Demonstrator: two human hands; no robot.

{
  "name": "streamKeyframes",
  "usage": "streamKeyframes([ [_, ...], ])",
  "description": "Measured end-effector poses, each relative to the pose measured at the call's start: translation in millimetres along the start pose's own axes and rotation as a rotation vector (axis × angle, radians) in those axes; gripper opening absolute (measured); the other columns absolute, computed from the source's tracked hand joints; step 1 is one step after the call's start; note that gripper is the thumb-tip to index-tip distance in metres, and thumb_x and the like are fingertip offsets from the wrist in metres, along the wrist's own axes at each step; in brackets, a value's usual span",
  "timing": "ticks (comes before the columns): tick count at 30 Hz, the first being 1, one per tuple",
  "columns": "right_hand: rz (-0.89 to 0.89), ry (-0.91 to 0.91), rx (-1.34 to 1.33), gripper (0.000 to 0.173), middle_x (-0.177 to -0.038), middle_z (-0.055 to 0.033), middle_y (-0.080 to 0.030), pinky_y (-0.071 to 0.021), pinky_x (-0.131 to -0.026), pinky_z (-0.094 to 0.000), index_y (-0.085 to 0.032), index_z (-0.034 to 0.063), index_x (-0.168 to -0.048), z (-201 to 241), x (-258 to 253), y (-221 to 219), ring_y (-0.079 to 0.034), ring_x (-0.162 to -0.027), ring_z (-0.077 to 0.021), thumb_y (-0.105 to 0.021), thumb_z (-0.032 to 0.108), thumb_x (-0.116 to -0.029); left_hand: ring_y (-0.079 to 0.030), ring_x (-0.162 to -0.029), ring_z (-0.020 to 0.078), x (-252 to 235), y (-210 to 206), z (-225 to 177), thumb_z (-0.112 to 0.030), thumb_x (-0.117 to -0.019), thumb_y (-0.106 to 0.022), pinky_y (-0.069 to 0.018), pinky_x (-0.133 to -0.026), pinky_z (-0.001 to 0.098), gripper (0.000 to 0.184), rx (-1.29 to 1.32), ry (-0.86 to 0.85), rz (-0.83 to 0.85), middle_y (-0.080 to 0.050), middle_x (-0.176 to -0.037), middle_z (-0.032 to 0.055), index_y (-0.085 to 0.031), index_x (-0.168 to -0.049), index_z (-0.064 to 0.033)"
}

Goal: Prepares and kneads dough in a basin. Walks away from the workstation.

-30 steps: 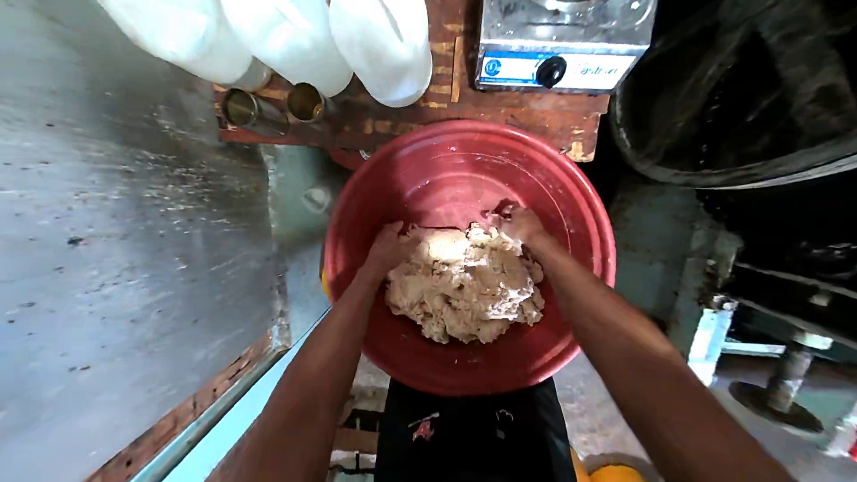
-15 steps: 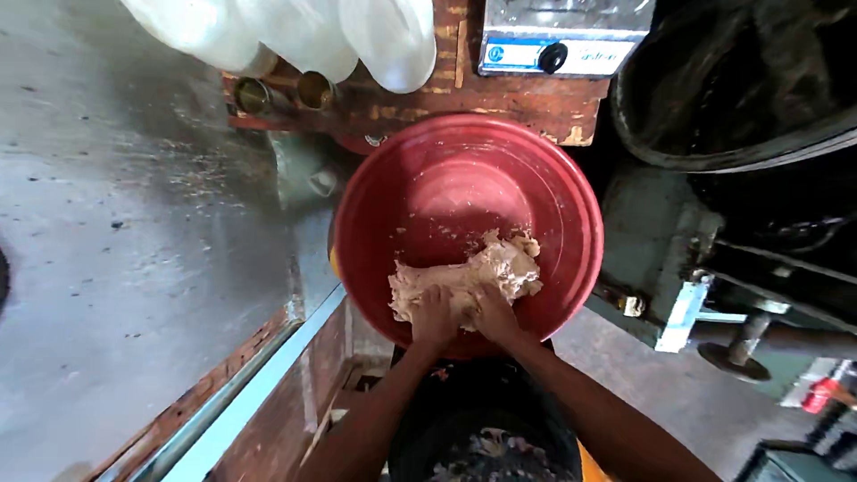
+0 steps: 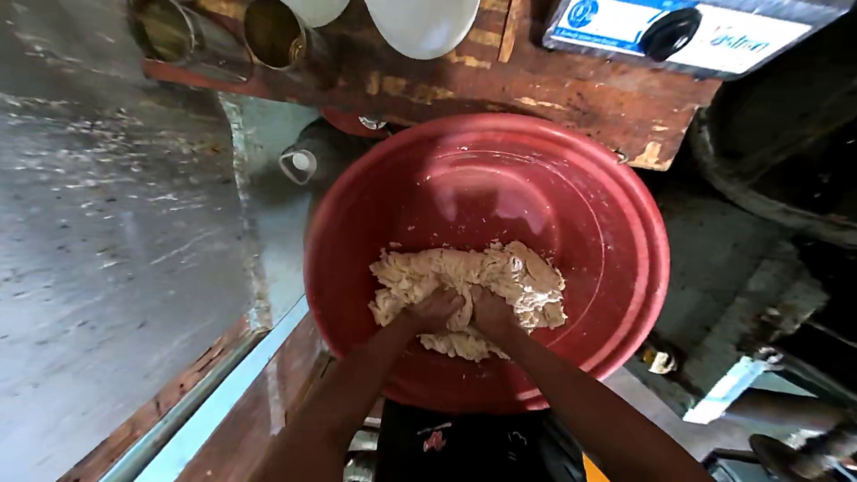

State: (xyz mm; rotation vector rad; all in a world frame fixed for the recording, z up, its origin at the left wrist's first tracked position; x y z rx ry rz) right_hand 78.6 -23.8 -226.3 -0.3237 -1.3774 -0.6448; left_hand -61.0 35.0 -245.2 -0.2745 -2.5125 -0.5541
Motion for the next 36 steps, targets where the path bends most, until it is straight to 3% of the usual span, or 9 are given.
streamKeyframes([
  [7, -0.258, 0.249, -0.094, 0.073, -0.149, -0.021, -0.054, -0.0524, -0.102, -0.0585, -0.034, 0.0065, -0.159, -17.1, 6.9, -10.2, -0.061, -0.128, -0.0375, -0.062, 0.03, -0.0955, -0.053, -0.134, 0.0369, 7.8, 20.0, -12.8, -0.058, -0.0826, -0.074, -0.0456, -0.107, 0.0597, 0.081, -0.179, 0.257, -0.038, -0.056, -0.146, 0.0144, -0.05, -0.146, -0.0143],
  [13, -0.321, 0.328, -0.283, 0.07, -0.166, -0.0158, -0.032, -0.0376, -0.12, -0.0538, -0.039, 0.0232, -0.16, -37.8, 77.6, -24.9, -0.036, -0.151, -0.0347, -0.065, 0.031, -0.0966, -0.003, -0.157, 0.0462, 67.8, 13.3, -101.1, -0.011, -0.088, -0.07, -0.0394, -0.111, 0.0692, 0.091, -0.082, 0.616, -0.22, -0.009, -0.172, 0.0159, -0.023, -0.165, -0.022],
  [16, -0.426, 0.299, -0.315, 0.05, -0.163, -0.0158, -0.039, -0.0419, -0.119, -0.0483, -0.059, 0.0113, -0.145, -58.7, 113.3, -19.2, -0.044, -0.147, -0.0321, -0.067, 0.017, -0.0953, -0.014, -0.157, 0.0427, 92.5, 26.9, -135.7, 0.005, -0.0881, -0.062, -0.0367, -0.12, 0.0511, 0.074, -0.013, 0.584, -0.346, -0.018, -0.169, 0.022, -0.039, -0.157, -0.009],
  [20, -0.518, 0.177, -0.271, 0.035, -0.129, -0.0172, -0.069, -0.0497, -0.108, -0.0536, -0.069, 0.0086, -0.131, -46.2, 130.1, 22.1, -0.065, -0.123, -0.034, -0.052, 0.025, -0.1046, -0.06, -0.13, 0.0293, 84.1, 49.2, -150.4, -0.014, -0.1054, -0.047, -0.0506, -0.108, 0.0445, 0.043, 0.176, 0.653, -0.587, -0.056, -0.145, 0.0172, -0.051, -0.148, -0.006],
  [24, -0.486, 0.249, -0.441, 0.031, -0.114, -0.0123, -0.074, -0.0571, -0.098, -0.0501, -0.072, 0.0113, -0.122, -14.3, 104.8, 28.4, -0.071, -0.106, -0.0274, -0.055, 0.028, -0.1023, -0.07, -0.108, 0.0277, 58.0, 3.5, -98.2, -0.038, -0.1039, -0.054, -0.0548, -0.096, 0.0504, 0.037, 0.288, 0.746, -0.638, -0.072, -0.115, 0.0125, -0.069, -0.118, -0.0075],
  [26, -0.38, 0.228, -0.451, 0.032, -0.113, -0.0149, -0.073, -0.056, -0.098, -0.0535, -0.072, 0.0093, -0.119, -1.1, 100.2, 12.4, -0.07, -0.108, -0.0306, -0.058, 0.031, -0.1008, -0.067, -0.113, 0.0302, 53.2, -12.7, -82.6, -0.046, -0.1035, -0.053, -0.0553, -0.096, 0.0512, 0.045, 0.265, 0.787, -0.582, -0.065, -0.13, 0.015, -0.067, -0.119, -0.0066],
  [31, -0.261, 0.167, -0.298, 0.042, -0.129, -0.0189, -0.068, -0.0498, -0.107, -0.0553, -0.067, 0.0064, -0.131, -1.8, 113.1, -32.6, -0.064, -0.124, -0.0344, -0.054, 0.036, -0.1033, -0.044, -0.141, 0.0394, 58.2, -9.8, -91.9, -0.039, -0.1048, -0.05, -0.0444, -0.108, 0.0588, 0.037, -0.102, 0.674, -0.648, -0.051, -0.151, 0.0152, -0.072, -0.124, -0.0168],
  [33, -0.208, 0.132, -0.302, 0.043, -0.126, -0.0203, -0.068, -0.0499, -0.106, -0.0555, -0.069, 0.0041, -0.126, -6.4, 120.6, -37.1, -0.064, -0.123, -0.0354, -0.055, 0.037, -0.1036, -0.021, -0.156, 0.0376, 63.9, -29.6, -96.5, -0.037, -0.106, -0.046, -0.0312, -0.116, 0.0667, 0.046, -0.211, 0.624, -0.498, -0.023, -0.17, 0.0073, -0.053, -0.149, -0.0214],
  [36, -0.143, 0.097, -0.228, 0.045, -0.122, -0.0208, -0.069, -0.051, -0.102, -0.0583, -0.071, 0.0022, -0.116, 2.1, 114.1, -31.8, -0.065, -0.119, -0.0369, -0.053, 0.042, -0.1042, 0.0, -0.159, 0.0362, 74.5, -52.7, -99.1, -0.017, -0.0873, -0.072, -0.0171, -0.115, 0.0775, 0.092, -0.205, 0.644, -0.35, 0.001, -0.174, 0.0018, -0.023, -0.165, -0.0264],
])
Point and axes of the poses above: each hand's wrist, its own x-axis away from the middle knuckle, its own y-axis out of the back of the hand, z = x × y, the point moved 4 cm from there along -x, towards the middle knuckle
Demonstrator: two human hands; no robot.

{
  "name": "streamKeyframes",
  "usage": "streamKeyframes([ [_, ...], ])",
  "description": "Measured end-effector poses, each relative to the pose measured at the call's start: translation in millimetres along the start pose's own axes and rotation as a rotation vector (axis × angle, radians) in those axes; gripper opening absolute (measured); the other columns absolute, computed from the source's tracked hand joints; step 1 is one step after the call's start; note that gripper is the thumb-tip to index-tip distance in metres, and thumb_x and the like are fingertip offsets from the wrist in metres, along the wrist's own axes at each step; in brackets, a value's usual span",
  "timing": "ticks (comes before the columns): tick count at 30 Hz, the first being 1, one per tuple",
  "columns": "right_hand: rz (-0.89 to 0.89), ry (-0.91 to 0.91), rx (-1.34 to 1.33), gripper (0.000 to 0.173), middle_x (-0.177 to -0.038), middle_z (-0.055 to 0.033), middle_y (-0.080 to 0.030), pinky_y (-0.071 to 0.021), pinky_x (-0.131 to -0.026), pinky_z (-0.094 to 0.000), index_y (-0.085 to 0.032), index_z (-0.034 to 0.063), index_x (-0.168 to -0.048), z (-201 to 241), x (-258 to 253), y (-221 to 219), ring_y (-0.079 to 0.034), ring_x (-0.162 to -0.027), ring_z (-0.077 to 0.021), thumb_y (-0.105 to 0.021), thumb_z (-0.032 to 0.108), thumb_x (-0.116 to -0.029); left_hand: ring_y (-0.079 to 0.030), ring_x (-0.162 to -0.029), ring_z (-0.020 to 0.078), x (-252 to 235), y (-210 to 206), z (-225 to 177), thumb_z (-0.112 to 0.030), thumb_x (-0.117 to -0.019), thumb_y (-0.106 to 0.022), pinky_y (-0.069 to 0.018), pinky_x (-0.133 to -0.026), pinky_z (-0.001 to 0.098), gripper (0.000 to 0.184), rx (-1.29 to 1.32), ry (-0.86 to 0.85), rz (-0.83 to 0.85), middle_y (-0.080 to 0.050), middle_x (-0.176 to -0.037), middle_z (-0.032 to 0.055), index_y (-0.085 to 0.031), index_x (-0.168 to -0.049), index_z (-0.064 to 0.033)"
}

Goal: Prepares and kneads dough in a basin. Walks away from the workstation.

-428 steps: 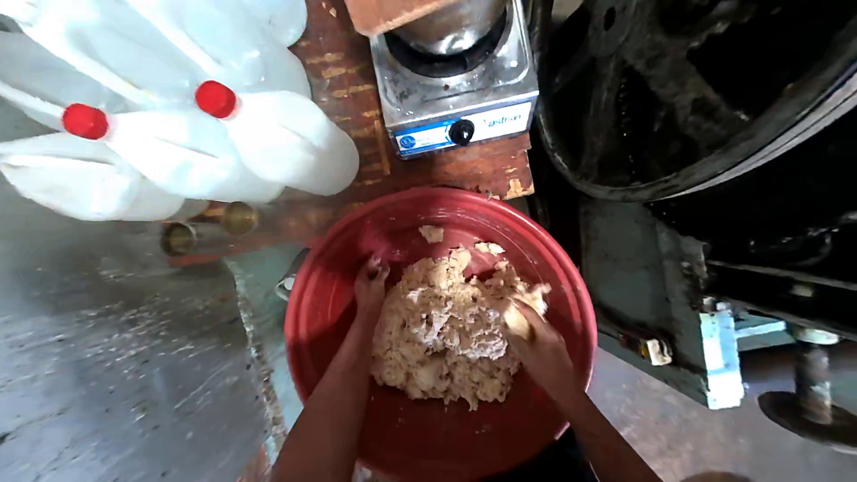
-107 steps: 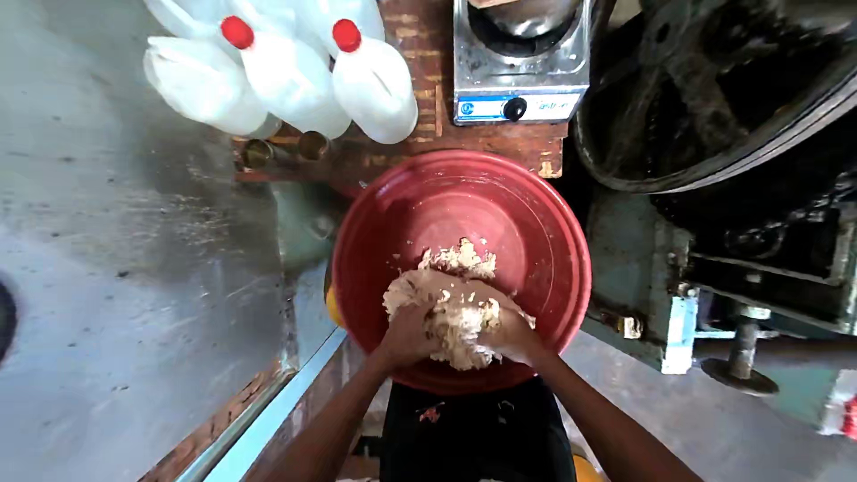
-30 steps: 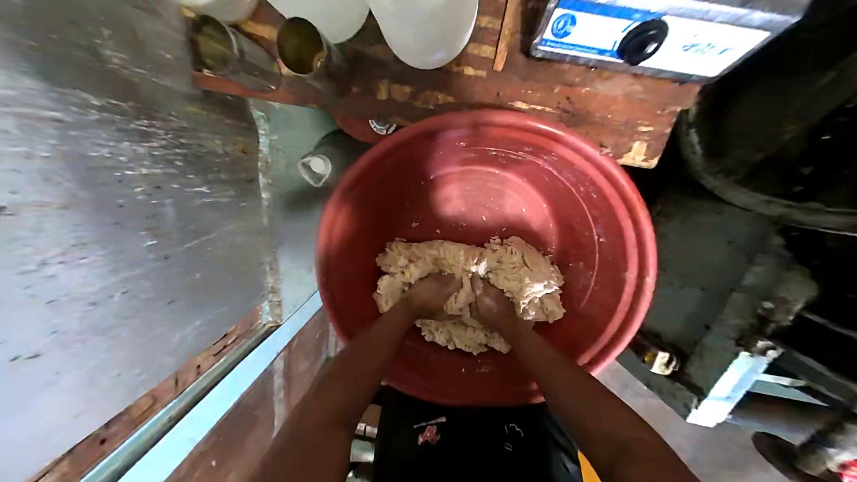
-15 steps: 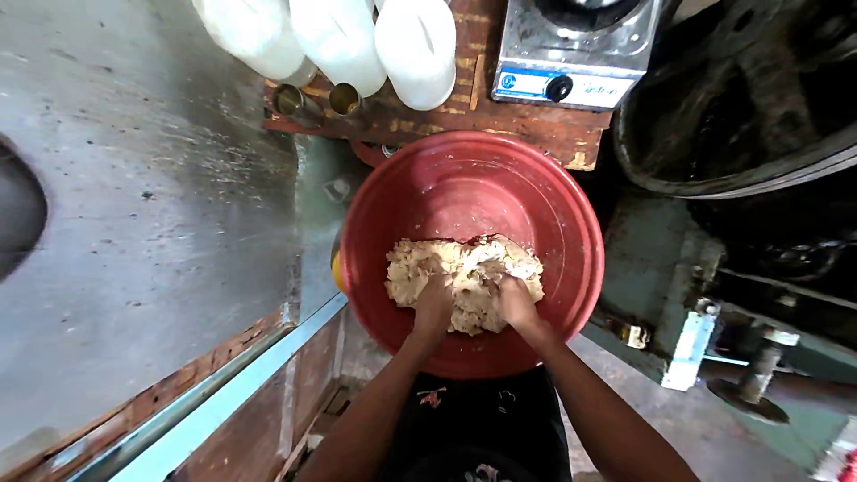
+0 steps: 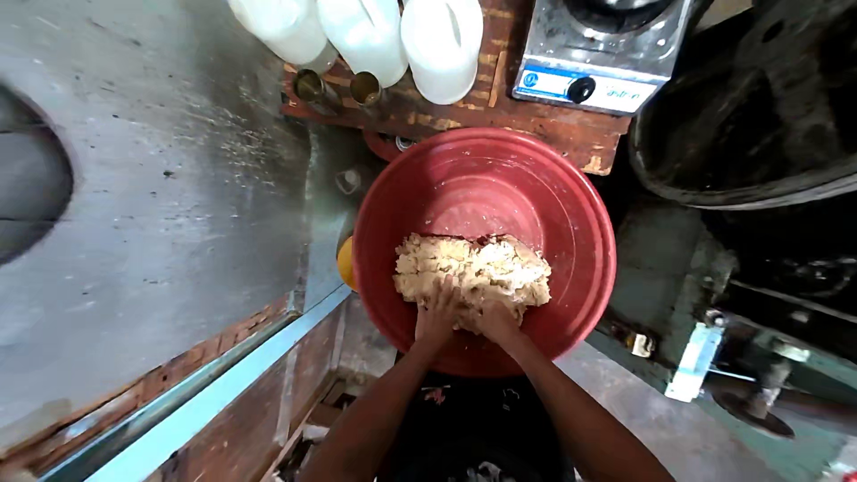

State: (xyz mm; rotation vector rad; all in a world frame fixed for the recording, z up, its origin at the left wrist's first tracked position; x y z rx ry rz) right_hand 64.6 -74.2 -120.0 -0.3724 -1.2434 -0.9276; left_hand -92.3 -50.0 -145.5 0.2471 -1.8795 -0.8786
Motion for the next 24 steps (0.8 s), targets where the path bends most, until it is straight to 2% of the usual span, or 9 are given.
streamKeyframes([
  [3, 0.044, -0.001, 0.068, 0.044, -0.125, -0.0234, -0.066, -0.0505, -0.1, -0.0633, -0.069, 0.0011, -0.119, 8.2, -44.5, -1.1, -0.063, -0.12, -0.0404, -0.06, 0.039, -0.099, -0.024, -0.155, 0.0349, 1.4, 37.3, -8.3, -0.006, -0.0906, -0.065, -0.0379, -0.111, 0.0675, 0.085, 0.075, 0.067, 0.082, -0.018, -0.172, 0.0022, -0.028, -0.162, -0.0329],
  [6, 0.213, -0.113, -0.047, 0.046, -0.113, -0.0203, -0.072, -0.0557, -0.092, -0.0573, -0.069, -0.0024, -0.115, 10.3, -102.5, 9.1, -0.07, -0.104, -0.034, -0.076, 0.034, -0.0876, -0.067, -0.117, 0.029, -6.3, 87.2, -6.5, -0.013, -0.1023, -0.053, -0.0574, -0.094, 0.0479, 0.033, 0.176, -0.015, -0.104, -0.065, -0.134, 0.009, -0.067, -0.132, -0.0156],
  [9, 0.417, -0.138, -0.471, 0.031, -0.1, -0.0123, -0.076, -0.0619, -0.077, -0.0414, -0.066, 0.0, -0.12, -3.2, -111.7, 11.8, -0.074, -0.084, -0.0236, -0.068, 0.021, -0.0964, -0.068, -0.113, 0.0253, -17.9, 92.9, 7.0, -0.032, -0.1059, -0.052, -0.0565, -0.097, 0.0439, 0.031, 0.219, 0.006, -0.192, -0.07, -0.118, 0.0095, -0.075, -0.113, -0.0121],
  [12, 0.49, -0.115, -0.926, 0.036, -0.113, -0.0159, -0.075, -0.0617, -0.089, -0.0435, -0.06, 0.0001, -0.131, -24.0, -98.4, 12.1, -0.074, -0.101, -0.0283, -0.054, 0.025, -0.1065, -0.027, -0.154, 0.0352, -26.7, 51.9, 18.3, -0.035, -0.106, -0.048, -0.0327, -0.119, 0.0599, 0.054, 0.118, 0.062, -0.065, -0.034, -0.166, 0.0106, -0.045, -0.155, -0.0137],
  [14, 0.386, -0.143, -1.222, 0.041, -0.119, -0.0185, -0.074, -0.06, -0.094, -0.0472, -0.06, 0.0, -0.133, -34.0, -77.5, 11.3, -0.072, -0.109, -0.0324, -0.049, 0.032, -0.1084, -0.01, -0.159, 0.0356, -18.7, 29.7, 20.5, -0.037, -0.1052, -0.048, -0.0293, -0.121, 0.0604, 0.067, 0.135, 0.051, -0.006, -0.008, -0.174, 0.0078, -0.026, -0.164, -0.0139],
  [17, 0.165, -0.176, -1.352, 0.04, -0.123, -0.0176, -0.072, -0.0603, -0.096, -0.0483, -0.057, 0.0022, -0.137, -46.5, -55.7, 16.4, -0.072, -0.113, -0.0318, -0.05, 0.03, -0.1087, -0.035, -0.151, 0.0278, -3.1, 48.0, 19.0, -0.029, -0.1055, -0.052, -0.0364, -0.121, 0.047, 0.042, 0.322, -0.05, -0.129, -0.041, -0.162, 0.0083, -0.06, -0.143, -0.0121],
  [19, -0.005, -0.227, -1.202, 0.035, -0.12, -0.0194, -0.072, -0.0628, -0.089, -0.0477, -0.058, -0.0002, -0.134, -52.7, -41.9, 23.9, -0.074, -0.104, -0.0318, -0.054, 0.02, -0.1065, -0.065, -0.12, 0.0223, 1.8, 78.9, 20.4, -0.023, -0.1053, -0.054, -0.0525, -0.105, 0.04, 0.027, 0.455, -0.105, -0.287, -0.069, -0.125, 0.0093, -0.073, -0.118, -0.0093],
  [21, -0.109, -0.186, -0.948, 0.03, -0.116, -0.0223, -0.071, -0.064, -0.084, -0.0512, -0.063, -0.0022, -0.128, -58.3, -29.1, 33.3, -0.075, -0.097, -0.0337, -0.061, 0.015, -0.1037, -0.073, -0.098, 0.0171, -2.5, 123.8, 24.5, -0.024, -0.1032, -0.059, -0.0602, -0.092, 0.0383, 0.023, 0.563, -0.037, -0.44, -0.075, -0.105, 0.0061, -0.076, -0.11, -0.0105],
  [24, -0.187, -0.067, -0.719, 0.026, -0.103, -0.0191, -0.074, -0.0659, -0.077, -0.0483, -0.069, 0.0006, -0.121, -55.7, -13.0, 49.9, -0.076, -0.082, -0.0295, -0.061, 0.019, -0.1037, -0.072, -0.101, 0.0176, -30.7, 226.7, 51.4, -0.024, -0.1017, -0.062, -0.0586, -0.094, 0.04, 0.024, 0.626, 0.093, -0.682, -0.074, -0.109, 0.008, -0.075, -0.113, -0.0073],
])
Point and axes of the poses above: each hand's wrist, its own x-axis away from the middle knuckle, its own y-axis out of the back of the hand, z = x × y, the point moved 4 cm from there along -x, towards the middle knuckle
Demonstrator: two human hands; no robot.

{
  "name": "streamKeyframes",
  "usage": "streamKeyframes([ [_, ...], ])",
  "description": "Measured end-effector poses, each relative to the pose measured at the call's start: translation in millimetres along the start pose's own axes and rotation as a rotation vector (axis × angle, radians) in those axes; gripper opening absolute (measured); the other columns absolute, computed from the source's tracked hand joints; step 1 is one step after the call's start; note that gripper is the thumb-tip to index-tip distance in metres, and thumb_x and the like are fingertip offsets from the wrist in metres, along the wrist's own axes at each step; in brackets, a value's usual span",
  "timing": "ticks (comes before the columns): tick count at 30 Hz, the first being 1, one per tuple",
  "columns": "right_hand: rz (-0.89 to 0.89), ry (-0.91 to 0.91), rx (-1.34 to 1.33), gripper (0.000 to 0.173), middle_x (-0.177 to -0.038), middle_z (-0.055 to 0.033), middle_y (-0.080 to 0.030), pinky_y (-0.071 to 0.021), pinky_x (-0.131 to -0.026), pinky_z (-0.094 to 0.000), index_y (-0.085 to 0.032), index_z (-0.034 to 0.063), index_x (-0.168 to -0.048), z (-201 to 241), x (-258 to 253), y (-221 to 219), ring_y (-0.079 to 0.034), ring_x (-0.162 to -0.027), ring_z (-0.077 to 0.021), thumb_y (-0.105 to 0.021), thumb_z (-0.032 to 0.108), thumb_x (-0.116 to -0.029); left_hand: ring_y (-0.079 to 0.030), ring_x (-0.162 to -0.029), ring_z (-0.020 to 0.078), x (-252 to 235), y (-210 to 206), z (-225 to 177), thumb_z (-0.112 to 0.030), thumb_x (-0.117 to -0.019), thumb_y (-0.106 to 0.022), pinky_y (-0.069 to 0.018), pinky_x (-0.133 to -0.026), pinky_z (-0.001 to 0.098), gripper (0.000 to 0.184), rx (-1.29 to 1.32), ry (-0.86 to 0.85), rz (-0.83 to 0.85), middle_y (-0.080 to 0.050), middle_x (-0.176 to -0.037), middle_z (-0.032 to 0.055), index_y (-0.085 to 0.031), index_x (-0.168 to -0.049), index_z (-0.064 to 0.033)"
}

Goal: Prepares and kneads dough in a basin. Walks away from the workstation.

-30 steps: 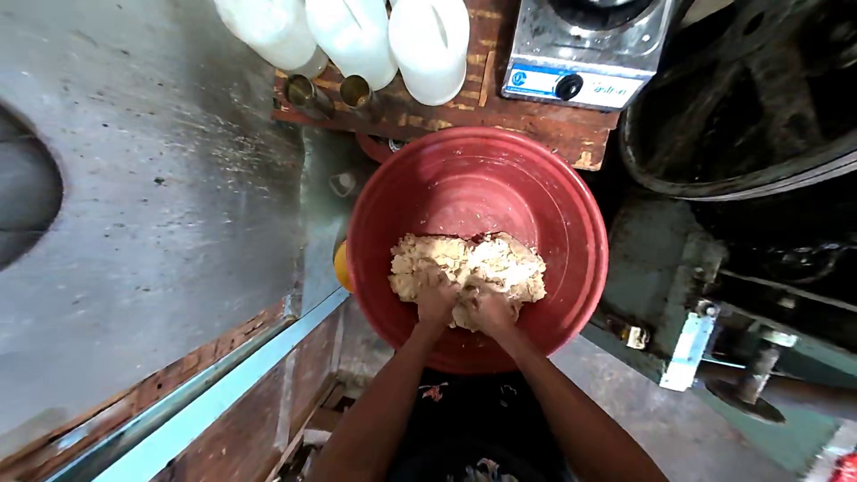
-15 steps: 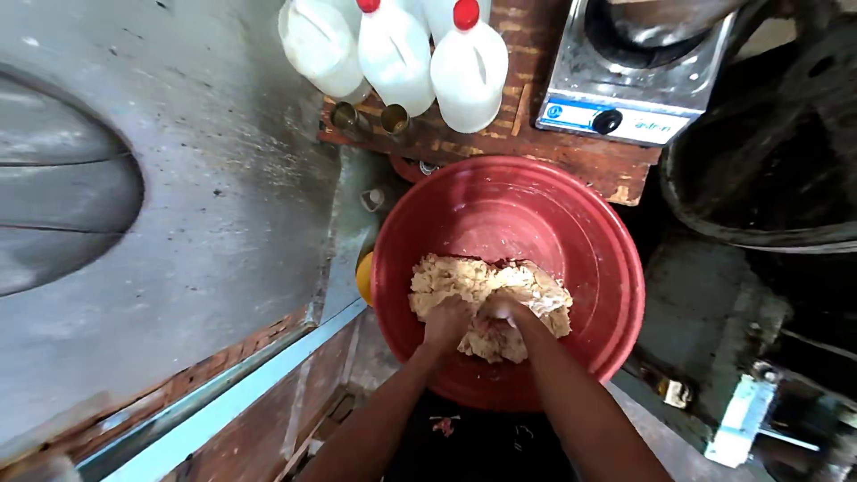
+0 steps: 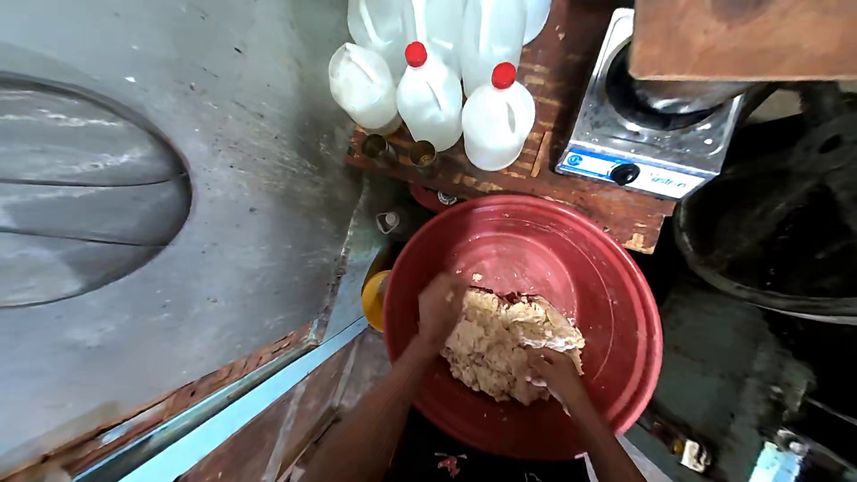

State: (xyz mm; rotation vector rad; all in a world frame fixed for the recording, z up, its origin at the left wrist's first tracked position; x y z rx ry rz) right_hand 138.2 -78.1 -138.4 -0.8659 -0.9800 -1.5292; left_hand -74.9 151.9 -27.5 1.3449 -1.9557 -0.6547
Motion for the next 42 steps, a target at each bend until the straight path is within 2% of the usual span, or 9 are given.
streamKeyframes([
  [3, -0.074, 0.135, 0.133, 0.025, -0.096, -0.0125, -0.077, -0.0658, -0.076, -0.0441, -0.072, 0.0046, -0.118, 6.8, 10.3, 10.1, -0.076, -0.078, -0.023, -0.06, 0.022, -0.1042, -0.064, -0.119, 0.0225, -110.5, 40.0, 8.1, -0.032, -0.0992, -0.067, -0.0558, -0.101, 0.0404, 0.047, 0.085, 0.02, -0.23, -0.063, -0.134, 0.0145, -0.059, -0.136, -0.0041],
  [7, -0.222, 0.36, 0.296, 0.025, -0.096, -0.0103, -0.077, -0.0641, -0.083, -0.0476, -0.075, 0.0062, -0.113, 2.7, 21.2, 9.7, -0.076, -0.084, -0.0212, -0.062, 0.024, -0.1022, -0.045, -0.143, 0.0298, -245.7, 36.6, 62.2, -0.045, -0.076, -0.088, -0.0425, -0.116, 0.0443, 0.109, 0.233, 0.121, -0.32, -0.042, -0.156, 0.0219, -0.031, -0.158, -0.0017],
  [11, -0.235, 0.387, 0.319, 0.027, -0.107, -0.0116, -0.076, -0.0616, -0.09, -0.0476, -0.075, 0.0066, -0.118, -3.8, 27.8, 1.4, -0.075, -0.095, -0.0221, -0.062, 0.023, -0.1017, -0.055, -0.135, 0.0271, -299.2, 12.7, 84.8, -0.032, -0.0722, -0.092, -0.0484, -0.112, 0.044, 0.105, 0.189, 0.08, -0.339, -0.051, -0.15, 0.018, -0.035, -0.155, -0.0056],
  [16, -0.273, 0.425, 0.33, 0.026, -0.11, -0.0055, -0.076, -0.0624, -0.09, -0.0397, -0.074, 0.0106, -0.119, -15.0, 27.0, -4.1, -0.074, -0.097, -0.014, -0.06, 0.025, -0.1022, -0.06, -0.128, 0.0199, -300.8, 4.8, 92.4, -0.042, -0.075, -0.087, -0.0517, -0.108, 0.0382, 0.095, 0.165, 0.013, -0.383, -0.059, -0.141, 0.0141, -0.041, -0.15, -0.0056],
  [24, -0.364, 0.591, -0.112, 0.019, -0.106, -0.0064, -0.075, -0.063, -0.088, -0.0344, -0.074, 0.0048, -0.114, 23.9, 49.0, -4.0, -0.073, -0.096, -0.0138, -0.063, 0.014, -0.1006, -0.056, -0.13, 0.0252, -128.9, 42.8, 10.3, -0.03, -0.0795, -0.087, -0.0495, -0.11, 0.0395, 0.086, 0.194, -0.371, -0.348, -0.055, -0.14, 0.021, -0.043, -0.145, 0.0035],
  [27, -0.414, 0.592, -0.229, 0.02, -0.107, -0.0093, -0.075, -0.064, -0.088, -0.0366, -0.072, 0.0015, -0.115, 42.3, 57.1, -5.2, -0.074, -0.096, -0.0166, -0.063, 0.012, -0.1005, -0.054, -0.132, 0.0257, -32.9, 35.7, -2.6, -0.026, -0.0771, -0.088, -0.0489, -0.11, 0.0451, 0.085, 0.157, -0.396, -0.162, -0.053, -0.144, 0.016, -0.044, -0.147, -0.0068],
  [32, -0.116, 0.336, -0.413, 0.023, -0.102, -0.0124, -0.076, -0.0661, -0.074, -0.0368, -0.07, 0.0, -0.119, 41.3, 55.2, -36.7, -0.076, -0.081, -0.0214, -0.06, 0.015, -0.1039, -0.052, -0.134, 0.0284, 80.4, -7.5, 2.0, -0.027, -0.0631, -0.095, -0.0515, -0.107, 0.0506, 0.084, 0.044, -0.348, 0.11, -0.054, -0.143, 0.0113, -0.059, -0.139, -0.0192],
  [35, -0.171, 0.268, -0.613, 0.021, -0.095, -0.0141, -0.075, -0.0616, -0.068, -0.0343, -0.068, -0.0026, -0.117, 24.8, 50.3, -48.3, -0.072, -0.074, -0.0199, -0.057, 0.011, -0.1049, -0.051, -0.134, 0.0343, 124.3, -28.0, 1.2, -0.032, -0.0653, -0.091, -0.0486, -0.105, 0.0557, 0.079, -0.114, -0.404, 0.174, -0.057, -0.142, 0.0121, -0.062, -0.138, -0.0259],
  [42, -0.11, 0.214, -0.515, 0.026, -0.083, -0.0086, -0.069, -0.0545, -0.058, -0.0318, -0.071, 0.0024, -0.114, -2.7, 55.9, -66.9, -0.062, -0.062, -0.0142, -0.054, 0.021, -0.107, -0.049, -0.133, 0.0376, 168.2, -46.8, -13.1, -0.037, -0.0692, -0.085, -0.0462, -0.098, 0.0601, 0.075, -0.441, -0.487, 0.221, -0.055, -0.143, 0.0092, -0.059, -0.139, -0.0413],
])
Point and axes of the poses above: each hand's wrist, its own x-axis away from the middle knuckle, its own y-axis out of the back of the hand, z = x × y, the point moved 4 cm from there along -x, towards the middle knuckle
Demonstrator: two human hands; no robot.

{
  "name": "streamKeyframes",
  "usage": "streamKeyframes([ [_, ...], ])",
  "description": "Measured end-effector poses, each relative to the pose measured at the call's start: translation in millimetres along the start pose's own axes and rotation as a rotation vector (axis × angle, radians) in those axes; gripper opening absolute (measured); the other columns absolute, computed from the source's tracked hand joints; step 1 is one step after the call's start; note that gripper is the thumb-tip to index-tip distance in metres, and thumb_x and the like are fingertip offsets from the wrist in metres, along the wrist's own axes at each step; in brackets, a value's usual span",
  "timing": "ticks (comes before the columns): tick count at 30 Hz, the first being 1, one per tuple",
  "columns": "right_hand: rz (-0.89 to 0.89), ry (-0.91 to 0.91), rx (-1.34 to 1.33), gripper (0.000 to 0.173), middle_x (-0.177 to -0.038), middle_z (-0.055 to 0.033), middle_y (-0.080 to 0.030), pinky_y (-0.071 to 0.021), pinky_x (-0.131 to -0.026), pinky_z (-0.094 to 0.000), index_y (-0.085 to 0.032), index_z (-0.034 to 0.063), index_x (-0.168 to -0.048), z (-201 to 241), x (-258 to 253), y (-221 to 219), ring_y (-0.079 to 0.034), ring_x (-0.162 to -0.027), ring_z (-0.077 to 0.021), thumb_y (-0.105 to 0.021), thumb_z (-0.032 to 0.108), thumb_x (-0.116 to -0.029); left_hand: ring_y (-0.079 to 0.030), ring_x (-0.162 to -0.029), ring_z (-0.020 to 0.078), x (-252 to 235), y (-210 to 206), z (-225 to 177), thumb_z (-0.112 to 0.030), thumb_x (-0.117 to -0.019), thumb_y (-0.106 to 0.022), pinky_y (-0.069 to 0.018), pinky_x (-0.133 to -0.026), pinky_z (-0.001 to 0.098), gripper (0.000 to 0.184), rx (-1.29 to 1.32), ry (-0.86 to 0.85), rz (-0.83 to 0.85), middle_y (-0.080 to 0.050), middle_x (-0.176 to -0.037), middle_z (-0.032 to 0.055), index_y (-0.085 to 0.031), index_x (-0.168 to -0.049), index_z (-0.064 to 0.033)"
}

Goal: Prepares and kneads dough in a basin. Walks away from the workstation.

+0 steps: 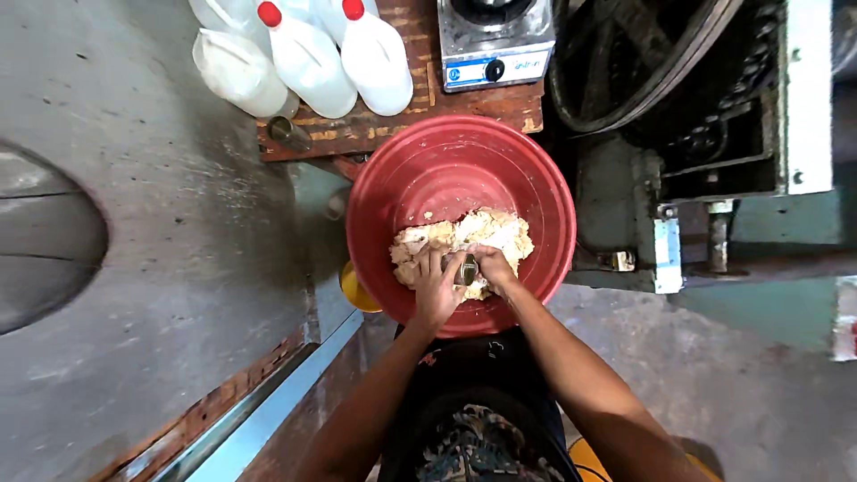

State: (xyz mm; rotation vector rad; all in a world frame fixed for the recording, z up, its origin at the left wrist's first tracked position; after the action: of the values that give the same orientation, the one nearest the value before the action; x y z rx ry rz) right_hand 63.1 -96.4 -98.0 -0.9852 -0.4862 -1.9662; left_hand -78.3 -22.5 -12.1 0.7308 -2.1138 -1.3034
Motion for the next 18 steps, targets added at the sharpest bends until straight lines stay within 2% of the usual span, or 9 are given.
streamKeyframes([
  [1, 0.031, 0.005, 0.03, 0.025, -0.088, -0.0094, -0.071, -0.0565, -0.06, -0.0332, -0.071, 0.0034, -0.114, -2.8, 1.0, -2.6, -0.064, -0.066, -0.0151, -0.053, 0.019, -0.1058, -0.05, -0.132, 0.038, 1.1, 0.4, -1.3, -0.037, -0.0692, -0.085, -0.0464, -0.097, 0.0607, 0.075, -0.027, -0.008, 0.001, -0.056, -0.142, 0.0101, -0.059, -0.139, -0.0418],
  [4, 0.008, 0.037, -0.03, 0.026, -0.086, -0.0077, -0.068, -0.0523, -0.057, -0.0313, -0.07, 0.0047, -0.117, -4.8, 0.2, -2.1, -0.06, -0.064, -0.0135, -0.053, 0.021, -0.1069, -0.049, -0.133, 0.0396, 1.5, 2.1, -5.7, -0.036, -0.0708, -0.083, -0.0455, -0.097, 0.0627, 0.078, -0.083, -0.02, 0.053, -0.054, -0.143, 0.0123, -0.055, -0.143, -0.044],
  [6, 0.146, 0.049, 0.006, 0.027, -0.098, -0.0103, -0.073, -0.0581, -0.066, -0.0351, -0.07, 0.0063, -0.123, -4.8, 0.7, -9.6, -0.067, -0.075, -0.0163, -0.051, 0.016, -0.1062, -0.047, -0.135, 0.0387, 1.8, 5.1, -5.5, -0.036, -0.0724, -0.082, -0.0457, -0.098, 0.0621, 0.076, -0.113, -0.024, 0.064, -0.054, -0.144, 0.0111, -0.055, -0.143, -0.0444],
  [9, 0.106, 0.075, -0.018, 0.026, -0.093, -0.0098, -0.07, -0.0546, -0.063, -0.0342, -0.07, 0.0043, -0.118, -5.6, -2.8, -14.2, -0.063, -0.071, -0.0155, -0.054, 0.022, -0.1066, -0.044, -0.141, 0.0378, 2.2, 7.9, -5.3, -0.035, -0.0727, -0.081, -0.0442, -0.102, 0.063, 0.075, -0.138, -0.026, 0.06, -0.054, -0.146, 0.009, -0.055, -0.143, -0.0456],
  [11, 0.191, 0.088, 0.068, 0.025, -0.1, -0.0107, -0.072, -0.0588, -0.072, -0.0364, -0.069, 0.0043, -0.12, -6.6, -3.5, -18.9, -0.068, -0.08, -0.0165, -0.056, 0.018, -0.104, -0.044, -0.14, 0.039, 3.6, 12.6, -4.1, -0.036, -0.0734, -0.081, -0.0439, -0.102, 0.0631, 0.075, -0.152, -0.012, 0.072, -0.054, -0.146, 0.0108, -0.054, -0.143, -0.0449],
  [13, 0.174, 0.113, 0.037, 0.026, -0.106, -0.0117, -0.073, -0.0591, -0.08, -0.0373, -0.07, 0.0027, -0.121, -1.9, -3.0, -23.0, -0.069, -0.089, -0.0166, -0.056, 0.017, -0.1049, -0.045, -0.138, 0.0391, 5.2, 17.9, -2.3, -0.035, -0.0742, -0.079, -0.0435, -0.1, 0.0628, 0.075, -0.166, -0.009, 0.069, -0.054, -0.147, 0.0101, -0.054, -0.144, -0.045],
  [15, 0.192, 0.13, -0.012, 0.026, -0.103, -0.0107, -0.072, -0.0582, -0.074, -0.0354, -0.07, 0.0035, -0.121, -2.6, -8.6, -25.1, -0.068, -0.084, -0.0161, -0.056, 0.02, -0.1058, -0.048, -0.136, 0.0381, 7.7, 18.5, 0.8, -0.034, -0.0747, -0.077, -0.0447, -0.098, 0.062, 0.072, -0.157, -0.01, 0.022, -0.056, -0.145, 0.0087, -0.056, -0.142, -0.0443],
  [17, 0.263, 0.18, 0.043, 0.026, -0.107, -0.0101, -0.073, -0.0599, -0.077, -0.0365, -0.072, 0.0052, -0.12, 0.3, -7.6, -33.1, -0.07, -0.088, -0.0157, -0.055, 0.015, -0.1033, -0.049, -0.134, 0.0375, 10.2, 20.2, 7.8, -0.033, -0.0723, -0.079, -0.0455, -0.097, 0.062, 0.071, -0.129, -0.017, -0.007, -0.056, -0.143, 0.0083, -0.058, -0.14, -0.0419],
  [18, 0.244, 0.183, 0.031, 0.026, -0.108, -0.0108, -0.073, -0.0593, -0.083, -0.0383, -0.072, 0.0043, -0.118, 1.9, -7.1, -34.5, -0.07, -0.093, -0.0167, -0.053, 0.016, -0.1054, -0.049, -0.134, 0.0371, 11.6, 20.0, 10.8, -0.033, -0.071, -0.079, -0.0458, -0.097, 0.0618, 0.072, -0.116, -0.019, -0.019, -0.056, -0.143, 0.008, -0.058, -0.139, -0.0418],
])
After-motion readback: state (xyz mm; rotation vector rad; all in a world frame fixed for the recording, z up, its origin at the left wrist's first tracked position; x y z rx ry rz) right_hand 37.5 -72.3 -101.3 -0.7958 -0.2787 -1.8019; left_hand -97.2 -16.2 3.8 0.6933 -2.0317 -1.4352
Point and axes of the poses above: each hand's wrist, its own x-axis away from the middle knuckle, its own y-axis out of the back of the hand, z = x × y, the point moved 4 cm from there along -x, towards the middle knuckle
